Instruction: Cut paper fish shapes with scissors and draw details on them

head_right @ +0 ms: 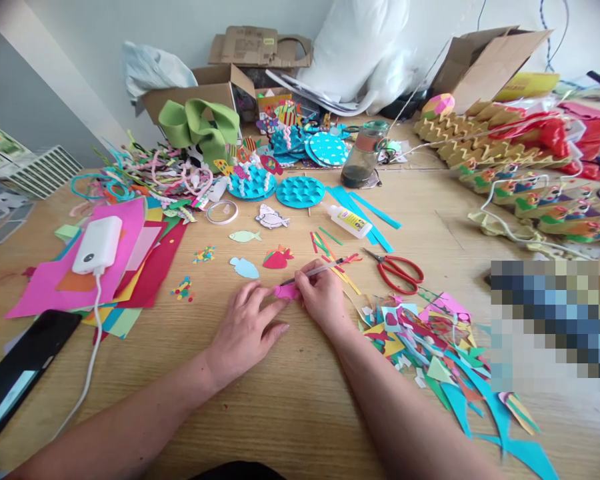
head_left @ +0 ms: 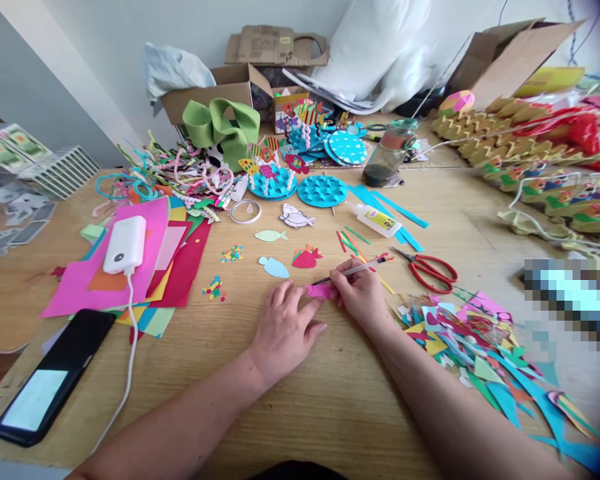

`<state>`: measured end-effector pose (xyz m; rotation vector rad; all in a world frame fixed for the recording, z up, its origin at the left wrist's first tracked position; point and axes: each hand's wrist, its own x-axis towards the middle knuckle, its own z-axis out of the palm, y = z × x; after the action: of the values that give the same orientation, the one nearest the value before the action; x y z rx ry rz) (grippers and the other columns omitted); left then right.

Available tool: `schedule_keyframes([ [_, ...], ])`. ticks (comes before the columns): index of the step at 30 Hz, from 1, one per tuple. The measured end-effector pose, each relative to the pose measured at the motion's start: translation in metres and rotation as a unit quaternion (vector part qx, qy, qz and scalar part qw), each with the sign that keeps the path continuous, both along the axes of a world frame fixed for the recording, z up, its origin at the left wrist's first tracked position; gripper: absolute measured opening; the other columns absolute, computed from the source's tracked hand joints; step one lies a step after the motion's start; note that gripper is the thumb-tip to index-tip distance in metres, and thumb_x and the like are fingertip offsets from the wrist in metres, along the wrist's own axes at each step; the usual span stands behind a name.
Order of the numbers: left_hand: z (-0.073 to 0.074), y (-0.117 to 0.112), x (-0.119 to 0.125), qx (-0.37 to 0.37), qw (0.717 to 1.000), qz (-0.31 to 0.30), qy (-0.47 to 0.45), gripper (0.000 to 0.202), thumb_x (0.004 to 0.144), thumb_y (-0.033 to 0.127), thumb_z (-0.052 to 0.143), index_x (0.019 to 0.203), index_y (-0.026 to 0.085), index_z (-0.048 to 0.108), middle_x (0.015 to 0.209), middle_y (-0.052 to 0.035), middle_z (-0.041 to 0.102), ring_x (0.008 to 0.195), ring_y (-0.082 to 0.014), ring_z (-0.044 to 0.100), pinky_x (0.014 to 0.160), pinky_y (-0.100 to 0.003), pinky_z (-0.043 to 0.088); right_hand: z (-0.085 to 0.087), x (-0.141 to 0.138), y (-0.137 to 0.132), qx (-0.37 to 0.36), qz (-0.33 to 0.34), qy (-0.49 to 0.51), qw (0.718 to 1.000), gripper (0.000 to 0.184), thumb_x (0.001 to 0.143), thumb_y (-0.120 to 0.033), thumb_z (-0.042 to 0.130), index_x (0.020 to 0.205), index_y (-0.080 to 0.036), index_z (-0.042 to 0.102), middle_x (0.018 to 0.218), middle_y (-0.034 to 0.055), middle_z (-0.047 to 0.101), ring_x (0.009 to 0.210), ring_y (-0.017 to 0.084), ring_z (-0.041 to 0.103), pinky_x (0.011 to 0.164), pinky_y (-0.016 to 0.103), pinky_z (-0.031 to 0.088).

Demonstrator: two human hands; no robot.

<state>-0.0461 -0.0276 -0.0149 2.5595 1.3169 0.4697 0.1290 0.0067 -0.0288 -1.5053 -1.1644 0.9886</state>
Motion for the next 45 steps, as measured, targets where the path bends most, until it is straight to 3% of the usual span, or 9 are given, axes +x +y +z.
schedule_keyframes([
  [45, 0.0022, 0.0003, 0.0002, -0.008, 1.000, 0.001, 0.001, 0.036, 0.089, 0.037, 0.062, 0.122, 0.025, 0.064, 0.130, -0.0085, 0.056, 0.127, -0.0312, 0.040, 0.107, -0.054, 0.039, 0.0010, -0.0005, -0.0008, -0.002, -0.017, -0.007, 1.000, 0.018, 0.076, -0.034, 0.063, 0.070, -0.022, 0.050, 0.045, -0.0046, 0.055, 0.033, 0.011, 0.047, 0.033, 0.021, 0.035],
])
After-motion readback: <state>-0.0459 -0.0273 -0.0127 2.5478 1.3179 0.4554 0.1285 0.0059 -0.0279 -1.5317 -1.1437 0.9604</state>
